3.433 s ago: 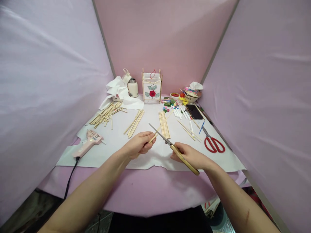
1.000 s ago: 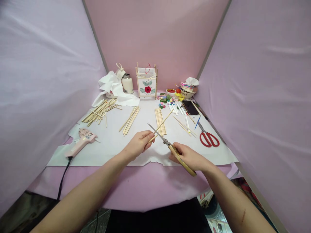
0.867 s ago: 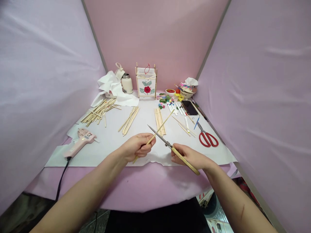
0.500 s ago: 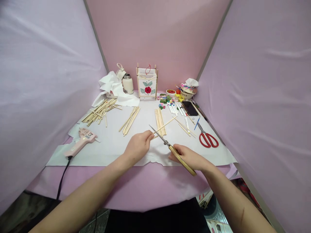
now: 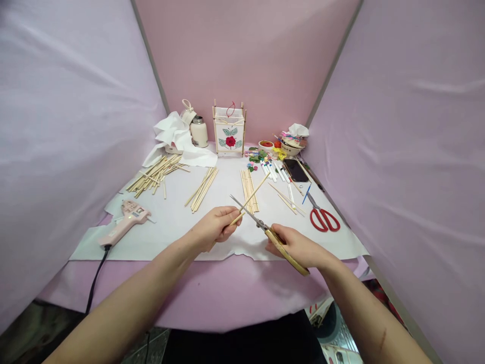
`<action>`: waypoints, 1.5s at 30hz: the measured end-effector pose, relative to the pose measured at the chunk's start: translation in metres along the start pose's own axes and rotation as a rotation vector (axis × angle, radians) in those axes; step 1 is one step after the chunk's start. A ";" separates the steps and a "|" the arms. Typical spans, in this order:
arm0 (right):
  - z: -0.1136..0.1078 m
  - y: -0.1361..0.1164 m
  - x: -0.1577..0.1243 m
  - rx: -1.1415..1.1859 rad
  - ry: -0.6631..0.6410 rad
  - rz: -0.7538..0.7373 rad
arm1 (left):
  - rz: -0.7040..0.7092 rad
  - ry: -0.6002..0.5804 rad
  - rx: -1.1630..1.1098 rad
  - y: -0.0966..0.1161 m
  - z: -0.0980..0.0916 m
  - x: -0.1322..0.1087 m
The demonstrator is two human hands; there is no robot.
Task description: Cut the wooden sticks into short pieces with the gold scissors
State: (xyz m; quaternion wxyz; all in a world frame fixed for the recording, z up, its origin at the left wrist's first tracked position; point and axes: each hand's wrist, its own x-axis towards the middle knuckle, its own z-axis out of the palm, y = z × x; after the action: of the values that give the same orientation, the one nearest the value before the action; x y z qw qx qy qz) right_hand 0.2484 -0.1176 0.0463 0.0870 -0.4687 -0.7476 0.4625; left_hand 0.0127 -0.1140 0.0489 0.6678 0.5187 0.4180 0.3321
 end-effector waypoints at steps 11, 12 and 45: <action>-0.003 0.014 0.006 0.084 -0.109 -0.108 | -0.135 -0.340 -0.337 0.003 -0.003 -0.004; -0.003 0.013 0.005 0.069 -0.090 -0.093 | -0.094 -0.253 -0.240 0.003 -0.002 -0.003; 0.016 0.015 0.007 0.179 0.049 0.023 | -0.015 -0.047 -0.057 -0.006 -0.009 0.008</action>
State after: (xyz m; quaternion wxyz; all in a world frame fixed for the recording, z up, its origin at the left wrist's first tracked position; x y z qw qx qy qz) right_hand 0.2447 -0.1197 0.0235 0.1414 -0.4787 -0.6956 0.5168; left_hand 0.0083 -0.1046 0.0402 0.6943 0.5041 0.3964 0.3266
